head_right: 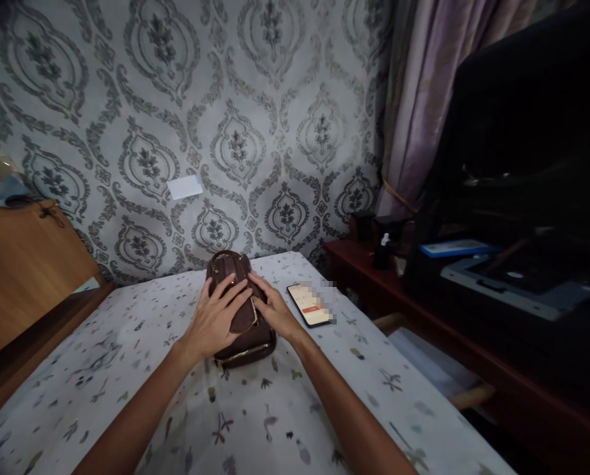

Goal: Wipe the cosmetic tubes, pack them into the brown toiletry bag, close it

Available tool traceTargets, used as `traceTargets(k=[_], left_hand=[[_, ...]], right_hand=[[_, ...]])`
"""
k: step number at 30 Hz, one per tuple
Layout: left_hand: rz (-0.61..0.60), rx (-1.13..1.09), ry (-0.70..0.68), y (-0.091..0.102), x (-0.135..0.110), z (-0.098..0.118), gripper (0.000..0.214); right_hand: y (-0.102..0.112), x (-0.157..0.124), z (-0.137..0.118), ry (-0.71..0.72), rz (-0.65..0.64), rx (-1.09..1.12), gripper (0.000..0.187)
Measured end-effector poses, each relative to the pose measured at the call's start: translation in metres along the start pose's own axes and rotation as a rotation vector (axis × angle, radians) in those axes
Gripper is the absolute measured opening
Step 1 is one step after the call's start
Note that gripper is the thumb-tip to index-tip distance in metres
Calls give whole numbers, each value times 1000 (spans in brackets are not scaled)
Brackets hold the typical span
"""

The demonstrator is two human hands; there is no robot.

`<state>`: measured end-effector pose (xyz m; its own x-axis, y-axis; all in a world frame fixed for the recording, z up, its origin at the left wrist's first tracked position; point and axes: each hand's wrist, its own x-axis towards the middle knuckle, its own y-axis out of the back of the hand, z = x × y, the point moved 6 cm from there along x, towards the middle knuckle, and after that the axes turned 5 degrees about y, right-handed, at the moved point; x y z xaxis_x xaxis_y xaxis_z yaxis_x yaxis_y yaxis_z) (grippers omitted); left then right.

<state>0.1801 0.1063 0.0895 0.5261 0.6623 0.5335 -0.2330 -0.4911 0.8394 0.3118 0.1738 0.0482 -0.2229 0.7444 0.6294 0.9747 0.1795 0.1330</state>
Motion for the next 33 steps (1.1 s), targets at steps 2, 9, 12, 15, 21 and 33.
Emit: traceTargets(k=[2, 9, 12, 15, 21, 33], left_hand=[[-17, 14, 10, -3, 0, 0, 60], [-18, 42, 29, -6, 0, -1, 60], [-10, 32, 25, -5, 0, -1, 62], [-9, 19, 34, -6, 1, -1, 63], [-37, 15, 42, -10, 2, -3, 62], [-20, 8, 42, -11, 2, -3, 59]], right_hand=[[1, -1, 0, -6, -7, 14, 50], [14, 37, 20, -78, 117, -11, 34], [9, 81, 39, -95, 122, -55, 28], [1, 118, 56, -111, 114, -90, 19], [-7, 141, 71, -144, 73, -72, 10], [-11, 130, 72, -212, 135, 143, 21]])
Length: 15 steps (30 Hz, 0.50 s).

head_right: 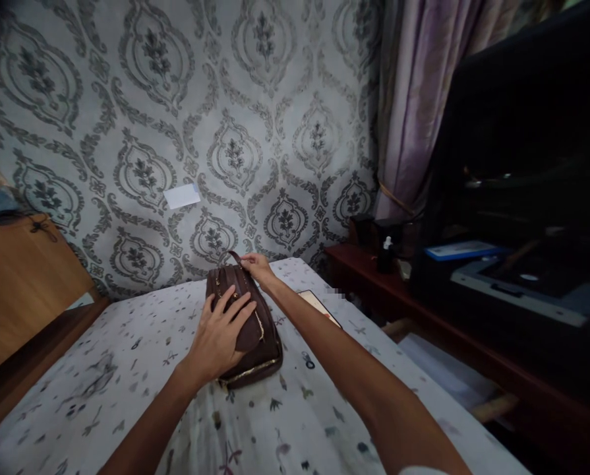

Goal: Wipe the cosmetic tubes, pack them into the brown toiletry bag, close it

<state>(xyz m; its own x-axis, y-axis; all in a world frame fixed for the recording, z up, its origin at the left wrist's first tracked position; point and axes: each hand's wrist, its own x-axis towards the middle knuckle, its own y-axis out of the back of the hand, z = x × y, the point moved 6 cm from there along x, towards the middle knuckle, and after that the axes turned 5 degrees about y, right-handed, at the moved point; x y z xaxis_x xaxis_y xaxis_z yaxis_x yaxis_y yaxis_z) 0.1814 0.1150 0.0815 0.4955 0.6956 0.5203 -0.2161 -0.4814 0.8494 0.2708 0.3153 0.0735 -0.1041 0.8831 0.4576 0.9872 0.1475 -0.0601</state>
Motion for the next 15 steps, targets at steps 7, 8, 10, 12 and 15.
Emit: traceTargets(k=[7, 8, 10, 12, 15], left_hand=[[-29, 32, 11, 2, 0, 0, 59], [-39, 35, 14, 2, 0, 1, 58], [-50, 38, 19, 2, 0, 1, 58], [-51, 37, 22, 3, 0, 1, 57], [-40, 32, 22, 4, 0, 1, 56]], right_hand=[[-4, 5, -4, -23, -2, 26, 12], [-2, 5, -4, -26, 14, 31, 12], [0, 4, -4, -36, 52, 50, 13], [1, 3, -2, -58, 89, 76, 13], [-1, 1, 1, -110, 131, 127, 9]])
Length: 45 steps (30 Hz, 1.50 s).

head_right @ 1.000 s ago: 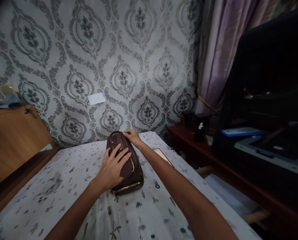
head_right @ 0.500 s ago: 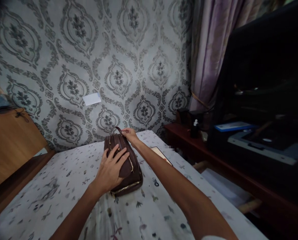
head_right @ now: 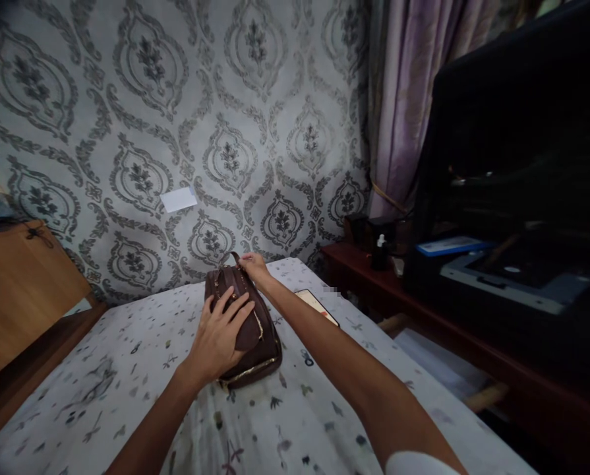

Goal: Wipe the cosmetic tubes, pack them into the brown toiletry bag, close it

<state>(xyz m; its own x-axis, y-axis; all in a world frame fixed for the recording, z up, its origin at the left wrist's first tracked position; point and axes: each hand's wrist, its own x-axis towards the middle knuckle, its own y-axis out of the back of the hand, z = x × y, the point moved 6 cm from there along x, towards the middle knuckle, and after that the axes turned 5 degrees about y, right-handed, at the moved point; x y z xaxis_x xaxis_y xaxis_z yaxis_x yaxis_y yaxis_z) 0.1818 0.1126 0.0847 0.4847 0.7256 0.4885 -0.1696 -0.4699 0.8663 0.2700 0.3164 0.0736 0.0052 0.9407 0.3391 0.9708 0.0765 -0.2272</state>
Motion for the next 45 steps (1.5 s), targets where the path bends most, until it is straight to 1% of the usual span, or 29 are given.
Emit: traceTargets(k=[5, 9, 14, 22, 28, 37, 40, 45], left_hand=[[21, -9, -13, 1, -1, 0, 58], [26, -18, -9, 1, -1, 0, 56], [33, -7, -20, 2, -2, 0, 57], [-3, 21, -45, 5, -2, 0, 63], [-2, 26, -40, 5, -2, 1, 60], [19, -2, -30, 2, -3, 0, 59], [30, -16, -21, 4, -4, 1, 58], [29, -31, -21, 4, -5, 0, 60]], right_hand=[[-1, -4, 4, -73, 28, 86, 16], [1, -8, 6, -107, 20, 138, 14], [3, -16, 5, -116, -10, 190, 10], [4, -26, 1, -99, -77, 223, 20], [6, -28, -3, -46, -47, 227, 25], [8, -28, 2, -21, 14, 252, 35], [8, -31, -1, -6, 13, 242, 34], [9, -38, -8, 1, -28, 200, 27]])
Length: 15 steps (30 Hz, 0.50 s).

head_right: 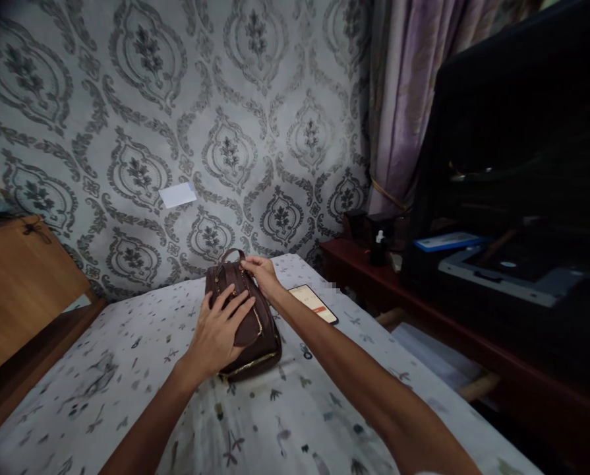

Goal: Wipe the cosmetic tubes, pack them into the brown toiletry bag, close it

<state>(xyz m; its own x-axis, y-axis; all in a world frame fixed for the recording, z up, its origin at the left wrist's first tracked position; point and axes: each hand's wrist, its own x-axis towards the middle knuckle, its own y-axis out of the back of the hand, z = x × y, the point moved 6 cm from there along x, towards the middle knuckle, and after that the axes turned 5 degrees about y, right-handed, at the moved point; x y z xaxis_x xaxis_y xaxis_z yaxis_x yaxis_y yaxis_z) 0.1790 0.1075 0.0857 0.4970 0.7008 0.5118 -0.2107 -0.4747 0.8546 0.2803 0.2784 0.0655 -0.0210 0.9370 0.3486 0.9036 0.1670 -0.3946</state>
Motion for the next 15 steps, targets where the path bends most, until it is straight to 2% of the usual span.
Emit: traceTargets(k=[8, 15], left_hand=[[-9, 5, -3, -1, 1, -1, 62], [8, -6, -18, -1, -1, -1, 62]], right_hand=[[0, -8, -6, -21, -43, -41, 26], [4, -22, -13, 30, 6, -76, 32]])
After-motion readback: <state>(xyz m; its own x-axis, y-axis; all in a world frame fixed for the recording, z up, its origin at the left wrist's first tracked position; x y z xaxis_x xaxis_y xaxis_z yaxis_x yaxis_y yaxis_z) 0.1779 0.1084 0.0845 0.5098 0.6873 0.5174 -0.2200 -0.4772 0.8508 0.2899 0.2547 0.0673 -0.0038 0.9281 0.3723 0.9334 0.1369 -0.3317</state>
